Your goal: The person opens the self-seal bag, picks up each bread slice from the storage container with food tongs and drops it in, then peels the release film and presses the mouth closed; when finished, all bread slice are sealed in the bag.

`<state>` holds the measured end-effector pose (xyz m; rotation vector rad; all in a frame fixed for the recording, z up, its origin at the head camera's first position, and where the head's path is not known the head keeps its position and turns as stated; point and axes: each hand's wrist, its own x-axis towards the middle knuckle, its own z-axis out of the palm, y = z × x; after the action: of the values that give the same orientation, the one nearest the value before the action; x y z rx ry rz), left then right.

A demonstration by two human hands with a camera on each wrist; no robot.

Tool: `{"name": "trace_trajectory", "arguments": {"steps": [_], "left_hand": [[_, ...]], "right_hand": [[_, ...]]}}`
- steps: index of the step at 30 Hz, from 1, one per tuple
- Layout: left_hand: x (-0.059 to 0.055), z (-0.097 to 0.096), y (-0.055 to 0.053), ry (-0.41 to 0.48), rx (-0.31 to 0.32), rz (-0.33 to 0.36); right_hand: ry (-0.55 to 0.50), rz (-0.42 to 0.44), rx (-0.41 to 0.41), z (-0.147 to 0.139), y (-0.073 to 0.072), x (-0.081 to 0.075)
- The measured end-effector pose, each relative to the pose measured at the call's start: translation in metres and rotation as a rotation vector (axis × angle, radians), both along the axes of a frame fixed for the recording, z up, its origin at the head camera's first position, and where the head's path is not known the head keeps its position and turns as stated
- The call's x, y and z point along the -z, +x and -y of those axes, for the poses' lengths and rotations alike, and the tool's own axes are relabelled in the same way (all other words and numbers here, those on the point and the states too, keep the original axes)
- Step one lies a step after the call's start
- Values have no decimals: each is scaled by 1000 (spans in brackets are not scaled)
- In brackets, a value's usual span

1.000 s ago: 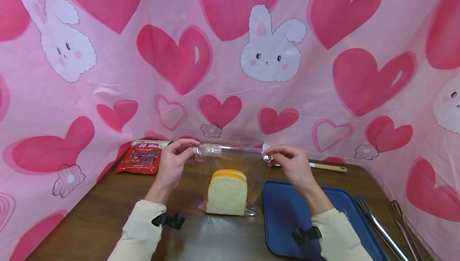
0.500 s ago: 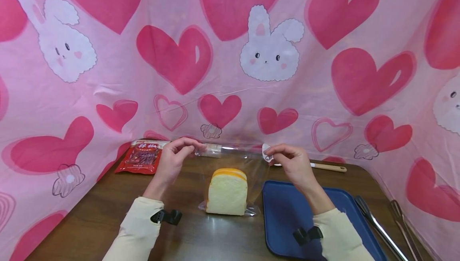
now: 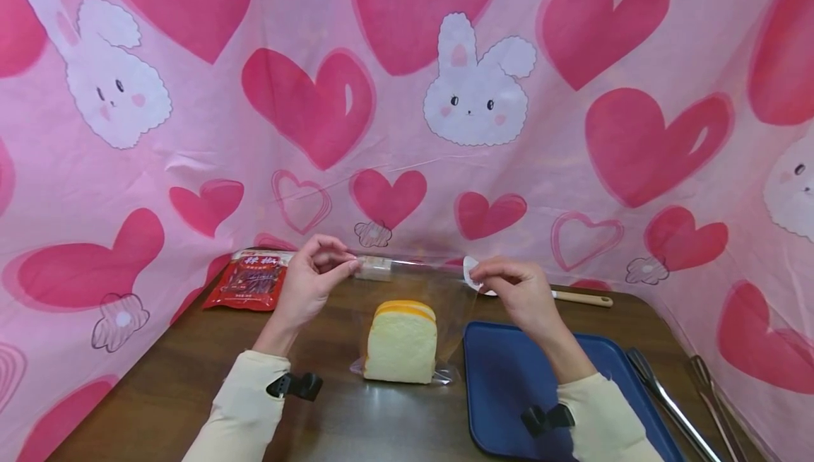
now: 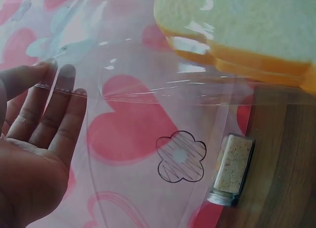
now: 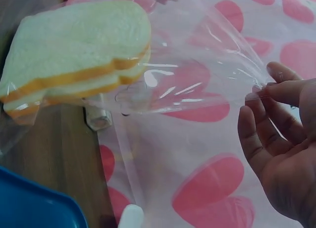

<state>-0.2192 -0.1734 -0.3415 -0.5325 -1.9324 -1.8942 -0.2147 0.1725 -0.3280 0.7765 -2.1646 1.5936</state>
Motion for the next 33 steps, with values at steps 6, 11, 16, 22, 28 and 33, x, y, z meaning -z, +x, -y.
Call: {"name": "trace_trajectory", "arguments": {"steps": [6, 11, 16, 22, 28, 33], "left_hand": [[0, 1, 2, -12, -4, 34], [-3, 1, 5, -12, -2, 48], [-4, -1, 5, 8, 14, 21], [-3, -3, 8, -7, 28, 12], [-2, 0, 8, -69, 51, 40], [-1, 3, 10, -130, 29, 48]], "right_hand": [[58, -76, -24, -4, 3, -17], [322, -198, 112, 34, 10, -57], [649, -200, 89, 92, 3, -80], [820, -50, 2, 132, -11, -79], [843, -51, -27, 141, -13, -75], [849, -47, -47, 141, -11, -74]]}}
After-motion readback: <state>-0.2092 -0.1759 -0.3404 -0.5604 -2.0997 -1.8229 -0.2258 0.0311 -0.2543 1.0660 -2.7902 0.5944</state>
